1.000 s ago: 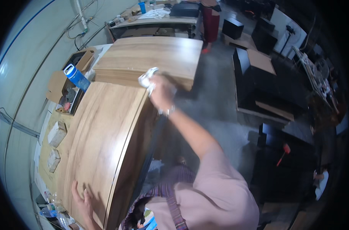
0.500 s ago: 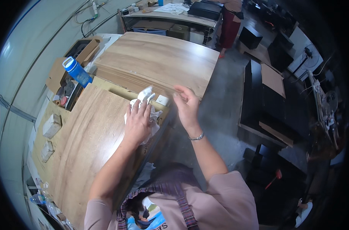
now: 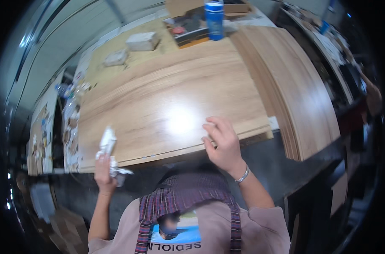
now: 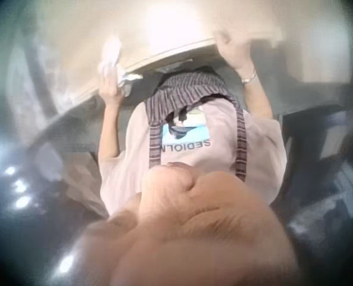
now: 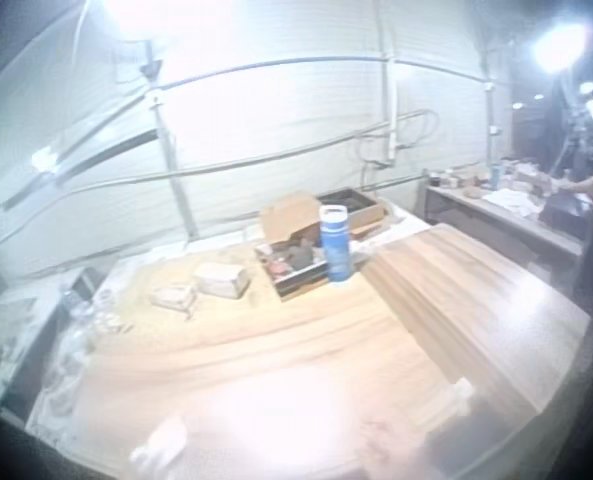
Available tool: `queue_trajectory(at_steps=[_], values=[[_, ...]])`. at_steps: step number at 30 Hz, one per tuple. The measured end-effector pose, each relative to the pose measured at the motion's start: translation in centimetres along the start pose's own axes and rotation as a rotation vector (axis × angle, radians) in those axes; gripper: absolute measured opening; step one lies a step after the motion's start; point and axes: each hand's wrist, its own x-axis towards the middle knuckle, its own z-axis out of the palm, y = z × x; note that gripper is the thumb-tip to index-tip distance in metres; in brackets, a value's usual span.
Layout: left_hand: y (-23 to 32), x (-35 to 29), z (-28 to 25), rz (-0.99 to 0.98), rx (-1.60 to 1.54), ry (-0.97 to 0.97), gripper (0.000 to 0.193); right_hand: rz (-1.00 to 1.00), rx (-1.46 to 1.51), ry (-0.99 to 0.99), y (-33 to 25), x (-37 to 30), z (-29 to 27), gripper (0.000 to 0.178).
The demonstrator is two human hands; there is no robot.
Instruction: The person sands a wooden board with a sanding block and wipes it with a cloth, repeating the cycle across the surface. The board is flipped to work on both sides, and the person continues alternating sanding and wiping motions.
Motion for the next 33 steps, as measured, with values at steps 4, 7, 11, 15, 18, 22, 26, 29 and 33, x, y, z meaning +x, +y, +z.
queue_trajectory(at_steps=[4,7,11,15,18,22,26,29,33], values=[[-12.1,-10.1,-5.1,-0.682,0.142,-0.010,0.037,-0.227,0.010,-0.274,-2.7,0.8,4.4,0.045],[-14.9,-5.5,-5.6,-0.812,-0.168,0.198,0.036,-0.272,-0.094,-0.443,-3.8,0.5,6.0,0.071],[-12.3,10.7,2.0,-0.687,-0.790,0.013,0.043,-0.298,-0.344,-0.535,-4.6,0.7,6.9,0.082],[-12.7,22.7,17.9,-0.296,-0.668,0.012,0.052,-0.313,-0.445,-0.490,-4.5,0.1,7.0,0.080],[-9.8,30.1,20.4,-0.256,-0.784,-0.053,0.049,-0.296,-0.468,-0.462,-5.0,0.0,6.9,0.079],[-3.3,34.1,18.8,-0.257,-0.806,-0.227,0.037,-0.306,-0.507,-0.387,-5.2,-1.1,7.7,0.069],[-1.6,35.5,16.3,-0.228,-0.628,-0.324,0.030,-0.336,-0.570,-0.193,-5.1,-3.3,8.9,0.047],[-1.6,33.5,16.0,-0.167,-0.631,-0.261,0.030,-0.370,-0.664,-0.051,-6.4,-4.5,9.6,0.035],[-4.2,27.6,14.3,-0.004,-0.715,-0.194,0.036,-0.358,-0.595,-0.097,-7.6,-5.3,10.2,0.038]])
